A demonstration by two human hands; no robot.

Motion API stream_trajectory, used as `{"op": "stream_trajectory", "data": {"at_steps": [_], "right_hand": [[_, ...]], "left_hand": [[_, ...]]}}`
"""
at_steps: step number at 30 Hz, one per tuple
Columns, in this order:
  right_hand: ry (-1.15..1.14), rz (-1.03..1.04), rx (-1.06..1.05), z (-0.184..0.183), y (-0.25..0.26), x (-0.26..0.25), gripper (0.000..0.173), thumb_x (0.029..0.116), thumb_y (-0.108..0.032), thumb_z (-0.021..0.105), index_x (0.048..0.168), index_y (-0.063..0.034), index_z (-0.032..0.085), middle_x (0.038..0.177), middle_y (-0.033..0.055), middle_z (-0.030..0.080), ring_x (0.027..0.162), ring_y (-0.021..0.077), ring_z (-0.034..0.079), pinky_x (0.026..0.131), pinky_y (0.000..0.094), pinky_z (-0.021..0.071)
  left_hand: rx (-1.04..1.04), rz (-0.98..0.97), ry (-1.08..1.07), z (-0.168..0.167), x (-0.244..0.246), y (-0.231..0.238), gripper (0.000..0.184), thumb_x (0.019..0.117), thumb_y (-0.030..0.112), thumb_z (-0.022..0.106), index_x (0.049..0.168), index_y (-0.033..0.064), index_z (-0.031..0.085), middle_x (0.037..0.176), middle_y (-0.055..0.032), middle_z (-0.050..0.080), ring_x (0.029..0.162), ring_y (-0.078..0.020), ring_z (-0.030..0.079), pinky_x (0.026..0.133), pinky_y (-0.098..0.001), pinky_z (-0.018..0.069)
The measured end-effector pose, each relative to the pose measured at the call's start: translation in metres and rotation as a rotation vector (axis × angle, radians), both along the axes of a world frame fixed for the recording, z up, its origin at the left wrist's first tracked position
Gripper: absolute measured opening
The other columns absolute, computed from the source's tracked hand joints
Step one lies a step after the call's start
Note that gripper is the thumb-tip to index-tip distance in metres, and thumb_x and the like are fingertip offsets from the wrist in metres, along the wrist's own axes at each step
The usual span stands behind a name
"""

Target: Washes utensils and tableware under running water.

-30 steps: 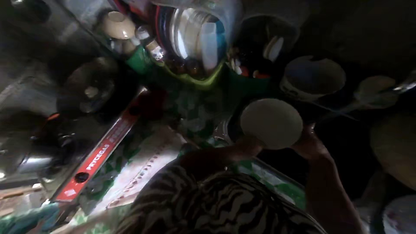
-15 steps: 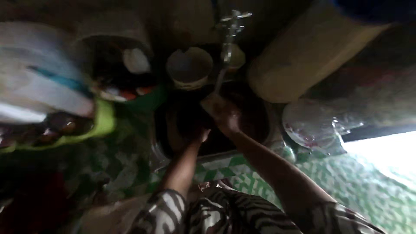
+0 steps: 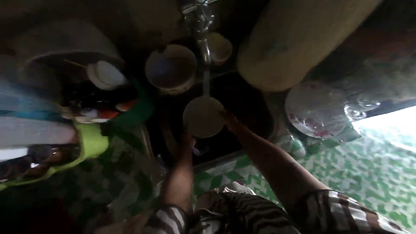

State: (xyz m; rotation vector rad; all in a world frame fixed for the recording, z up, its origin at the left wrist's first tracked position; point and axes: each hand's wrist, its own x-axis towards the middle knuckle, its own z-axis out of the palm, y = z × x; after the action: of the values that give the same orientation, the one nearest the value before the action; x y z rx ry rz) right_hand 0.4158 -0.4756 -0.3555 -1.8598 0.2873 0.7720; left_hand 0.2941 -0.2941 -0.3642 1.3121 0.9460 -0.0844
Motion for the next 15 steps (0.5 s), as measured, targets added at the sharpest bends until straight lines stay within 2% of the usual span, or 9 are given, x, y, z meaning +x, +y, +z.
{"op": "stream_trajectory", "data": {"at_steps": [2,5,7,8,10,11,13,14,15], "right_hand": [[-0.036,0.101,-0.205,-0.003,0.009,-0.004,0.046,0.1075,-0.025,0.052,0.146,-0.0003,0.05,0.142,0.0277,0.055,0.132,0.0433,0.054,0.108,0.0614,0.0442],[-0.323,0.308,-0.584,-0.004,0.039,-0.015,0.056,0.1002,-0.02,0.061,0.151,-0.002,0.045,0.152,0.0255,0.047,0.138,0.0443,0.048,0.109,0.0626,0.044],[-0.476,0.265,-0.543,-0.024,0.054,-0.018,0.082,0.0885,-0.025,0.075,0.157,-0.0018,0.036,0.16,0.026,0.035,0.146,0.0442,0.037,0.115,0.063,0.0379],[-0.417,0.291,-0.523,-0.013,0.062,-0.019,0.091,0.0862,-0.03,0.078,0.159,-0.0045,0.031,0.163,0.0239,0.03,0.149,0.0417,0.033,0.116,0.0608,0.0378],[-0.311,0.455,-0.507,0.006,0.077,-0.025,0.088,0.0874,-0.041,0.075,0.157,-0.0046,0.035,0.16,0.0248,0.036,0.146,0.0428,0.037,0.112,0.0633,0.0403],[-0.293,0.55,-0.424,0.008,0.083,-0.028,0.071,0.0951,-0.037,0.071,0.152,-0.0027,0.045,0.154,0.0263,0.045,0.141,0.0443,0.044,0.111,0.0638,0.0402],[-0.351,0.705,-0.358,0.027,0.104,-0.026,0.053,0.1015,-0.038,0.059,0.144,-0.0074,0.056,0.144,0.0203,0.056,0.134,0.0377,0.053,0.11,0.0587,0.0441],[-0.294,0.754,-0.317,0.048,0.118,-0.022,0.052,0.1046,-0.037,0.054,0.148,-0.0079,0.051,0.149,0.0182,0.053,0.139,0.0346,0.049,0.113,0.0555,0.0419],[-0.226,0.759,-0.249,0.061,0.13,-0.019,0.052,0.107,-0.032,0.05,0.151,-0.0049,0.046,0.153,0.0185,0.048,0.143,0.0328,0.045,0.116,0.0522,0.0392]], "left_hand": [[-0.055,0.116,0.007,0.001,0.003,0.002,0.05,0.1097,0.041,0.045,0.148,0.0092,0.048,0.14,-0.0175,0.057,0.123,-0.0299,0.058,0.099,-0.0519,0.0517],[0.05,0.095,-0.084,0.004,0.004,0.001,0.054,0.1068,0.039,0.053,0.156,0.0191,0.041,0.151,-0.013,0.051,0.134,-0.0297,0.052,0.107,-0.0545,0.0471],[0.134,0.011,-0.139,0.013,0.007,-0.002,0.057,0.1082,0.039,0.049,0.161,0.0269,0.032,0.159,-0.0094,0.044,0.14,-0.0284,0.048,0.111,-0.0545,0.0449],[0.143,0.006,-0.124,0.018,0.008,-0.005,0.057,0.1088,0.04,0.048,0.162,0.0303,0.03,0.159,-0.0095,0.043,0.139,-0.029,0.048,0.109,-0.0548,0.0459],[0.099,0.035,-0.061,0.025,0.007,-0.009,0.055,0.1093,0.044,0.045,0.161,0.0345,0.029,0.156,-0.0118,0.046,0.132,-0.0313,0.054,0.101,-0.0562,0.0505],[0.07,0.035,-0.03,0.028,0.005,-0.01,0.055,0.1092,0.047,0.043,0.161,0.0342,0.029,0.151,-0.0123,0.05,0.123,-0.0287,0.059,0.096,-0.0523,0.0527],[0.061,0.091,0.014,0.034,0.006,-0.014,0.055,0.1075,0.056,0.038,0.154,0.0266,0.041,0.114,-0.0151,0.064,0.077,-0.0223,0.061,0.066,-0.0405,0.0543],[0.06,0.096,0.023,0.037,0.007,-0.015,0.061,0.1062,0.062,0.031,0.151,0.0225,0.044,0.104,-0.0151,0.064,0.068,-0.0214,0.059,0.061,-0.039,0.0546],[0.054,0.114,0.035,0.04,0.009,-0.016,0.067,0.1051,0.066,0.025,0.148,0.0187,0.047,0.104,-0.0155,0.064,0.07,-0.0221,0.06,0.062,-0.0398,0.0552]]}}
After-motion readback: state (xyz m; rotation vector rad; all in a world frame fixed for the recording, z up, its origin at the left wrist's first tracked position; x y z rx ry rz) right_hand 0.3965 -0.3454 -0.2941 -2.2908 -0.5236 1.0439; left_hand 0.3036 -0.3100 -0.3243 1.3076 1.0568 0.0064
